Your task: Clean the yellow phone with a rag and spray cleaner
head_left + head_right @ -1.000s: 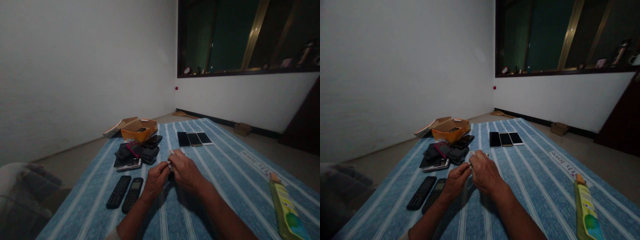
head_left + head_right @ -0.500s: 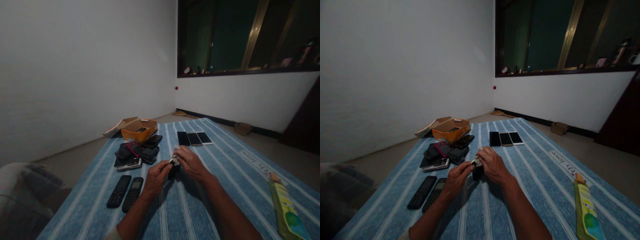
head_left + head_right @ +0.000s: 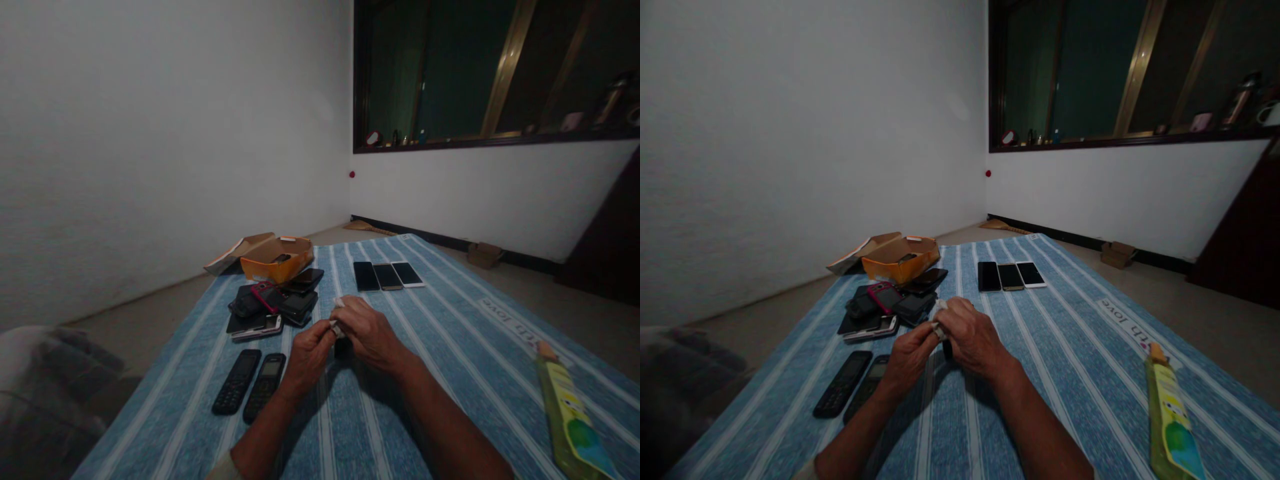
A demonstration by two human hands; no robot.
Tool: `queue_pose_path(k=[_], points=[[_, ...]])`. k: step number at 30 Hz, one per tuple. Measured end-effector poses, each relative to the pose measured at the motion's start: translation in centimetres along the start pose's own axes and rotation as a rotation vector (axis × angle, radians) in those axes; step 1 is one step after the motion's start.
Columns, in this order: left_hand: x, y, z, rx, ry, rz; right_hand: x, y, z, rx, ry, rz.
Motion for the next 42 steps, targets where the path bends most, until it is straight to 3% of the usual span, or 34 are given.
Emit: queue_pose_path(k=[10,19,31,38,42], points=[[-0.7,0.0,-0.1,-0.011,-0.073,0.06,-3.7,-2.2,0.5,-0.074,0.138,-0.085],[-0.6,-0.3,-0.1,-0.027,-0.033,0.012,-0.3,-0.5,-0.1,0.036,-0.012,0.08],[-0.3,-0.1,-0.1,-0.01,-0.051,0.058,-4.0,-2.8,0.6,-0.054,0.094,-0.023],[-0.6,-0.2,-0.2,-0.012,-0.024,0.048,-0.8,-1.5,-0.1,0.03,-0.031,0.091],[-0.7,-0.2,-0.1,-0.004,-0.014,0.041,-0.7,-1.4,-0.1,0.049,-0.014,0.073]])
Point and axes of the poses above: each hand's wrist, its own z-axis away from the middle knuckle, its own y-axis out of the palm, x = y × z, the point moved 7 cm from there along -z, towards the middle knuckle, and after that the axes turned 10 degrees about -x, right-handed, at the moved point
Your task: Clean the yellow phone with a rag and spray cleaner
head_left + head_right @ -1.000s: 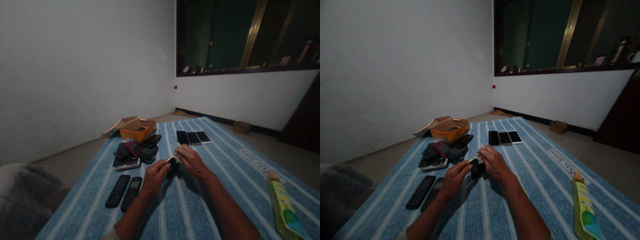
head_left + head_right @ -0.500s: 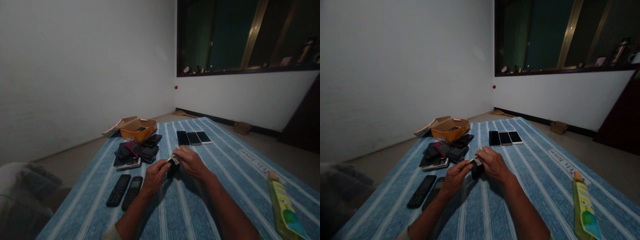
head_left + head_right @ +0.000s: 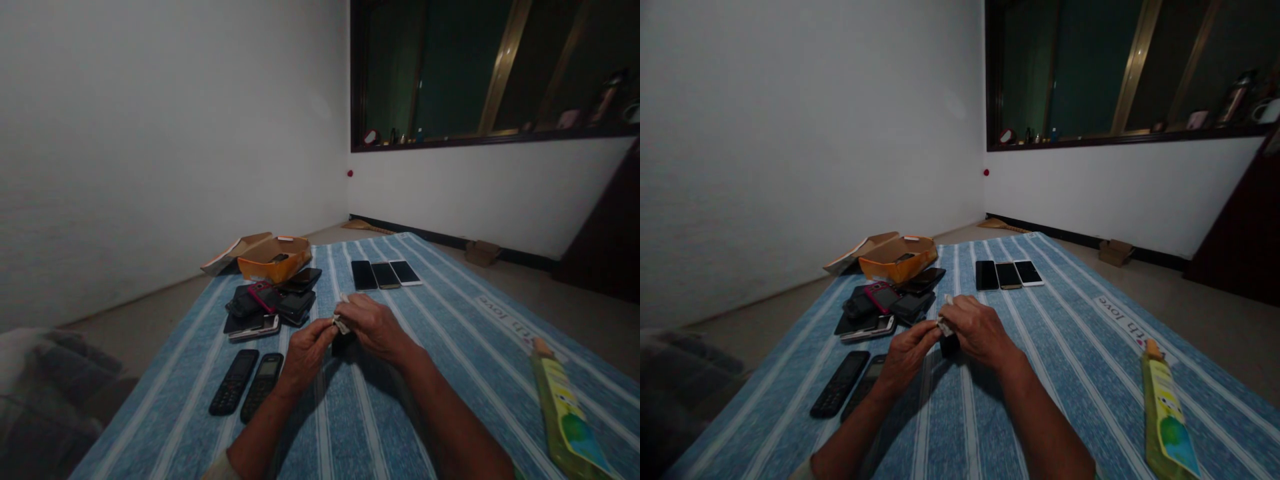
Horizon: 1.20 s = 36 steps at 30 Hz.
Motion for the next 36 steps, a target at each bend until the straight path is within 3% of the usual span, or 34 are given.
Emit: queue_pose_path(k=[10,20,36], points=[[0.5,0.0,-0.1,-0.009,-0.005,-0.026,-3.7,-1.1,1.0,-0.079,0.095,-0.089],[-0.1,0.2,-0.1,0.032,0.019,-0.03,-0.1,0.6,0.0,0.026,-0.049,0.074],[0.4,0.1,-0.1,0.013,-0.003,-0.048,-4.7,-0.8,1.1,-0.07,0.165,-0.165]])
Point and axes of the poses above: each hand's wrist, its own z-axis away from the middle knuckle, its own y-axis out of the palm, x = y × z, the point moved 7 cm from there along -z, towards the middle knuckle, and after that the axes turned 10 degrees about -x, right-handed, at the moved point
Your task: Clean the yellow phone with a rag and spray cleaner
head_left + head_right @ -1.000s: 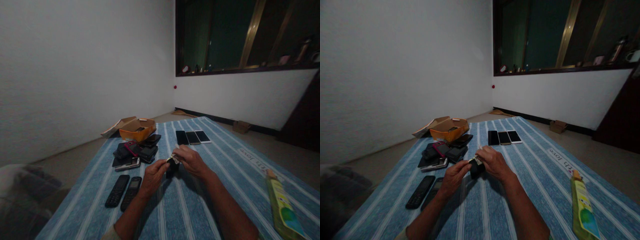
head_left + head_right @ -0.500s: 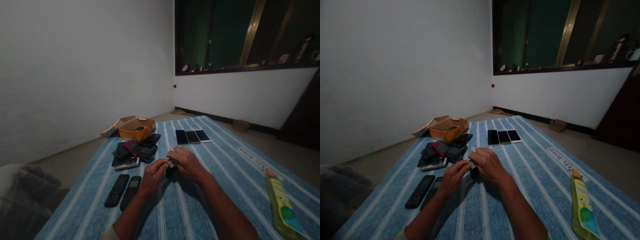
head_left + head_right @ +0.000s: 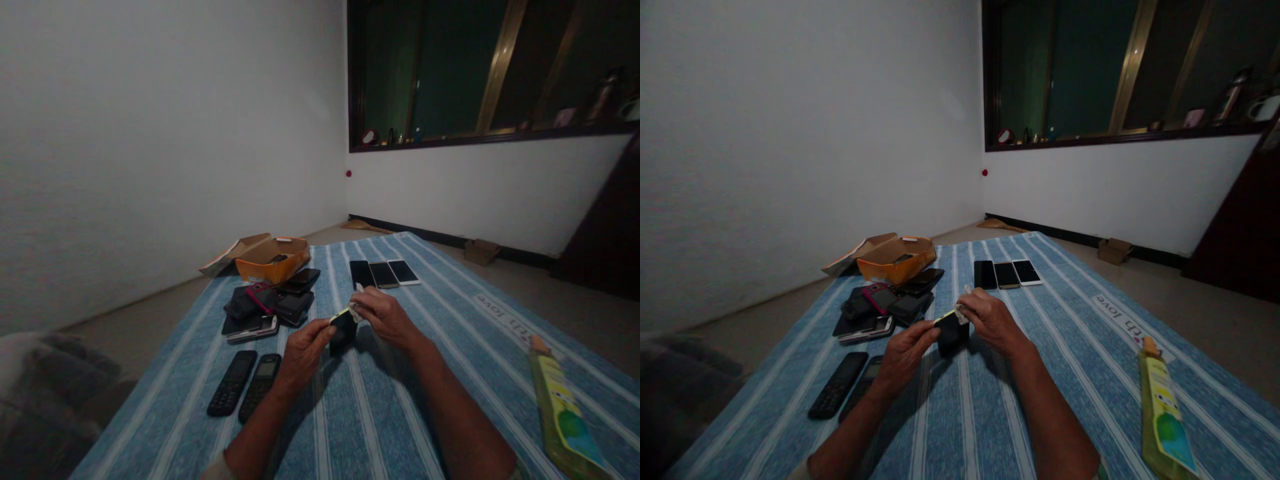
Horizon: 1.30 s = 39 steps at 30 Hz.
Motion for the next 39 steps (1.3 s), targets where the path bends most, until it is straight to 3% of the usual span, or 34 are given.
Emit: queue_pose_path(k=[6,11,16,23,30,34,39], points=[[-0.3,-0.2,0.1,-0.023,-0.006,0.011,-1.2,-0.3,0.1,-0.069,0.082,-0.101],[-0.3,-0.4,0.0,-0.044,-0.027,-0.006,-2.9,-0.3,0.5,-0.138,0.254,-0.257],[0.1,-0.8,-0.1,-0.069,-0.048,-0.019,-4.1,1.5,1.3,-0.174,0.485,-0.551],[0.5,-1.1,0.0,-0.057,-0.061,-0.003,-3.6,3.0,1.9,-0.177,0.589,-0.68],[1.2,-0.3,0.2,0.004,-0.118,0.077,-3.1,1.7,1.2,-0.153,0.447,-0.507],[2.0,0.3,0.3,0.036,-0.127,0.068,-1.8,0.5,0.4,-0.069,0.241,-0.241],[3.4,0.6,0.8,0.063,-0.136,0.003,0.3,0.6,0.1,0.078,0.062,0.111]])
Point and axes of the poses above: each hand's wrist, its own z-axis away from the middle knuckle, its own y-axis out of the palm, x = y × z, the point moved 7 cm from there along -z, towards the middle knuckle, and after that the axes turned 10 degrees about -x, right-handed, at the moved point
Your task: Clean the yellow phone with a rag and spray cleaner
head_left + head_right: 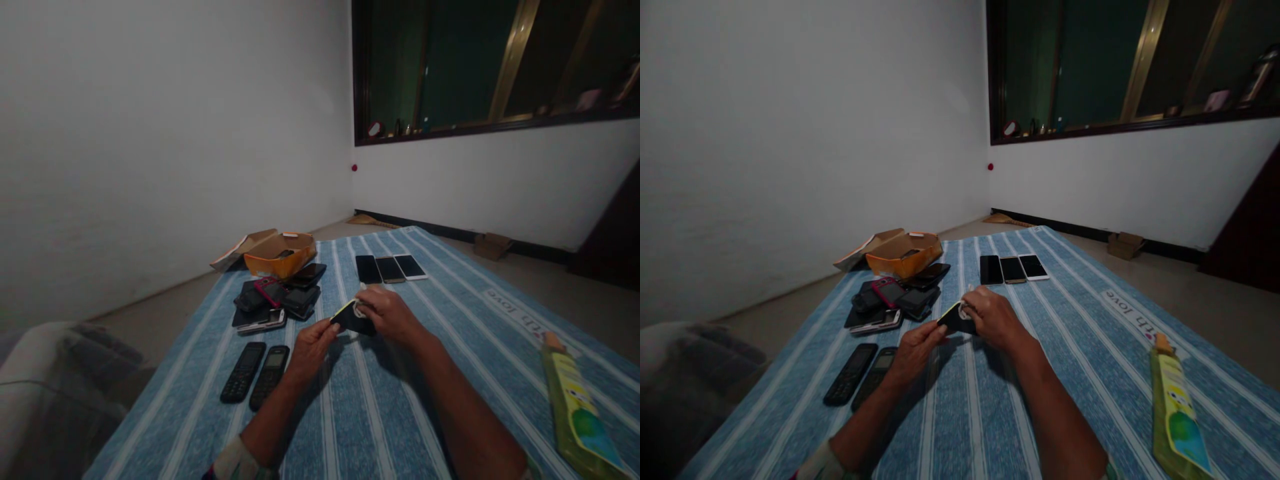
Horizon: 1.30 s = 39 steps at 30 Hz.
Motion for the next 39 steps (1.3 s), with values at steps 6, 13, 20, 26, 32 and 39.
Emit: queue_pose_path(k=[6,13,20,26,32,39], points=[[0.3,-0.4,0.4,-0.013,0.0,0.065,1.5,1.4,0.4,0.11,-0.071,0.231],[-1.2,-1.3,2.0,-0.018,0.061,-0.001,2.9,3.9,1.0,0.176,-0.13,0.292],[-0.1,-2.2,3.5,-0.026,0.06,-0.076,4.0,6.3,2.1,0.291,-0.181,0.34],[-0.2,-2.0,3.7,0.013,0.08,-0.164,3.9,7.0,2.8,0.307,-0.195,0.299],[0.1,-2.0,3.5,0.028,0.091,-0.148,3.9,6.5,3.1,0.244,-0.243,0.302],[0.3,-2.2,3.5,0.011,0.09,-0.192,-0.1,4.0,3.3,0.227,-0.158,0.271]])
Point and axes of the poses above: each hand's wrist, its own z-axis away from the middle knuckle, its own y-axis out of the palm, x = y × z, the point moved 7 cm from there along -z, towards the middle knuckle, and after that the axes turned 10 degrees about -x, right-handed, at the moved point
